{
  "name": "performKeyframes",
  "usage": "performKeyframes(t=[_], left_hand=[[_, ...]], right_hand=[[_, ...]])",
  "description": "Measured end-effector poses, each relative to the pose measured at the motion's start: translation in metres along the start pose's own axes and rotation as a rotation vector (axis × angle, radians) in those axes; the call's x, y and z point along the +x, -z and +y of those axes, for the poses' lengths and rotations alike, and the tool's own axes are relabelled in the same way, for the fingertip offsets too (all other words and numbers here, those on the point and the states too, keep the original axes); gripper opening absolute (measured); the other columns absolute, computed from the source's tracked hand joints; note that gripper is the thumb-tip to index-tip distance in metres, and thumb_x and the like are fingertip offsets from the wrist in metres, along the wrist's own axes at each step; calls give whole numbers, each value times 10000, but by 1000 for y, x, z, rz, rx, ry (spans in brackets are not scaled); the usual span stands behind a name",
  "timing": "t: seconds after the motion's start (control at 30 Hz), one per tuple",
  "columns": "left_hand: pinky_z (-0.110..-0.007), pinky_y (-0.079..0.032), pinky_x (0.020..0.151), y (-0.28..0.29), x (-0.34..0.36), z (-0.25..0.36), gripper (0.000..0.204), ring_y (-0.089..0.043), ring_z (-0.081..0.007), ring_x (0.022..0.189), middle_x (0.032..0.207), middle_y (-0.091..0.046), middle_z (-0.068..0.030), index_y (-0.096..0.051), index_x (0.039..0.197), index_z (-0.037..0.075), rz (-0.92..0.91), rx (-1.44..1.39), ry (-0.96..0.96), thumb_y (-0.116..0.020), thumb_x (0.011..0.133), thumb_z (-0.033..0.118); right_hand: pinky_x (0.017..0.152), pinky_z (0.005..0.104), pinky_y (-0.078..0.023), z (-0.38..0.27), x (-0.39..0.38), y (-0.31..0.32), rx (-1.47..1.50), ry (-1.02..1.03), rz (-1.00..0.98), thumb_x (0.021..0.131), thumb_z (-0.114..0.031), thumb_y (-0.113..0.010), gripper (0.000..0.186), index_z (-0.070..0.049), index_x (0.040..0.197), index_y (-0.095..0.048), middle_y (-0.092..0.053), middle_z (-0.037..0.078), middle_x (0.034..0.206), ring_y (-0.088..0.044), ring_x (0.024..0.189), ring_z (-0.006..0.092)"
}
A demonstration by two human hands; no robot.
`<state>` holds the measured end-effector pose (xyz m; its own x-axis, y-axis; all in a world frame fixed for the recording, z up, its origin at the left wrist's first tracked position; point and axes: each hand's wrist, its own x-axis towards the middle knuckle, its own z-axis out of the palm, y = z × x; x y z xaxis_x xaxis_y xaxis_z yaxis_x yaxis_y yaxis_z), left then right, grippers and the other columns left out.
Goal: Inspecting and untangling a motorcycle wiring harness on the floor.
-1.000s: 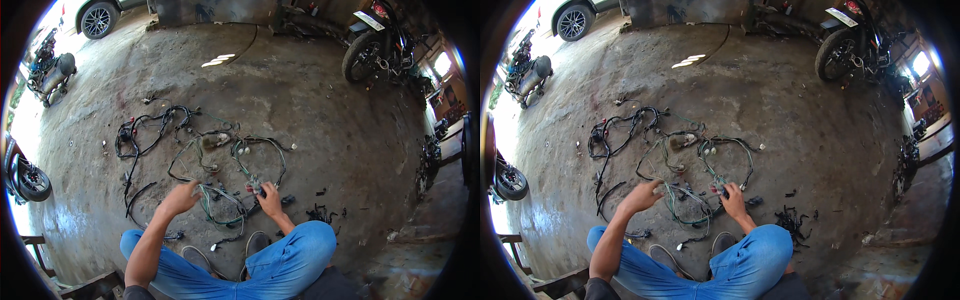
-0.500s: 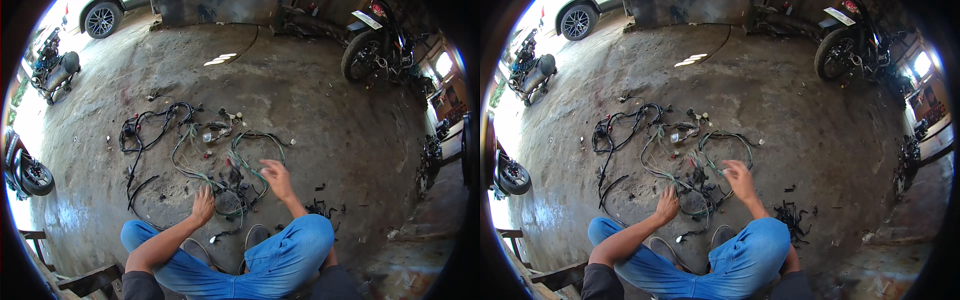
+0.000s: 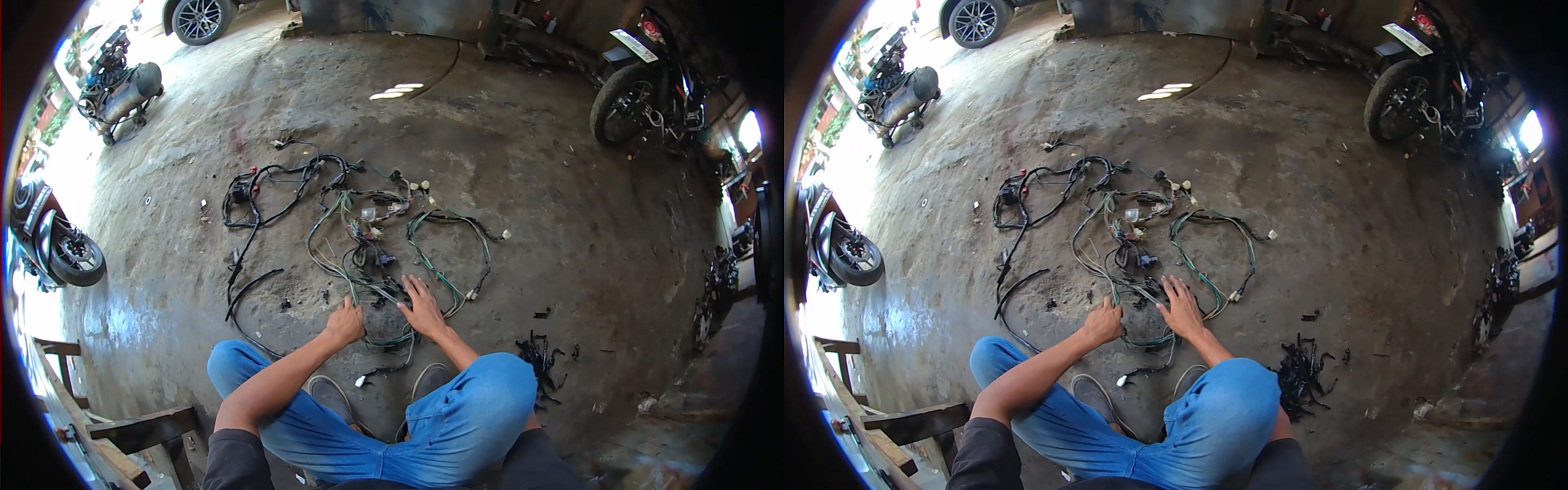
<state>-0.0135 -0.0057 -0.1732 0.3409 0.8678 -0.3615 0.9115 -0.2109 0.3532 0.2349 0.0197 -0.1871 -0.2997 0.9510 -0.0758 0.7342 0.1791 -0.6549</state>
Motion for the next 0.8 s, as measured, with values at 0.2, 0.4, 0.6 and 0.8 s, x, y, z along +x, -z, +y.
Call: performKeyframes(t=[0.2, 0.4, 0.6, 0.8], left_hand=[[-550, -552, 869, -3, -7, -8, 416, -634, -516, 1028, 1126, -567, -336, -614, 1212, 74, -99, -111, 94, -679, 880, 316], [-560, -513, 920, -7, 10, -13, 450, -589, -509, 1115, 1184, -545, -330, -570, 1272, 79, -57, -430, 44, -683, 899, 305], [-574, -511, 903, -15, 40, -11, 438, -609, -536, 1029, 1216, -543, -310, -534, 1295, 54, 52, -411, 49, -602, 871, 140], [-577, -534, 831, 9, 62, 7, 355, -643, -515, 981, 1178, -569, -325, -555, 1221, 11, 168, -304, 51, -557, 881, 112]], right_hand=[[1085, 557, -317, -11, 30, -4, -189, -87, -161, 931, -320, -703, 788, -90, 1579, -318, -493, 173, 1492, -439, 1359, 385], [993, 452, -407, -21, 45, 22, 242, -243, -88, 926, -431, -717, 427, -30, 1072, -731, -733, 106, 1010, -627, 1045, 269], [700, 209, -395, -42, 52, 128, 675, -131, 126, 1026, -320, -619, 324, -20, 1012, -744, -544, -58, 743, -472, 704, 62], [661, 242, -315, -48, 28, 238, 795, -86, 251, 1052, -320, -582, 358, 2, 1006, -731, -436, -74, 730, -359, 696, 49]])
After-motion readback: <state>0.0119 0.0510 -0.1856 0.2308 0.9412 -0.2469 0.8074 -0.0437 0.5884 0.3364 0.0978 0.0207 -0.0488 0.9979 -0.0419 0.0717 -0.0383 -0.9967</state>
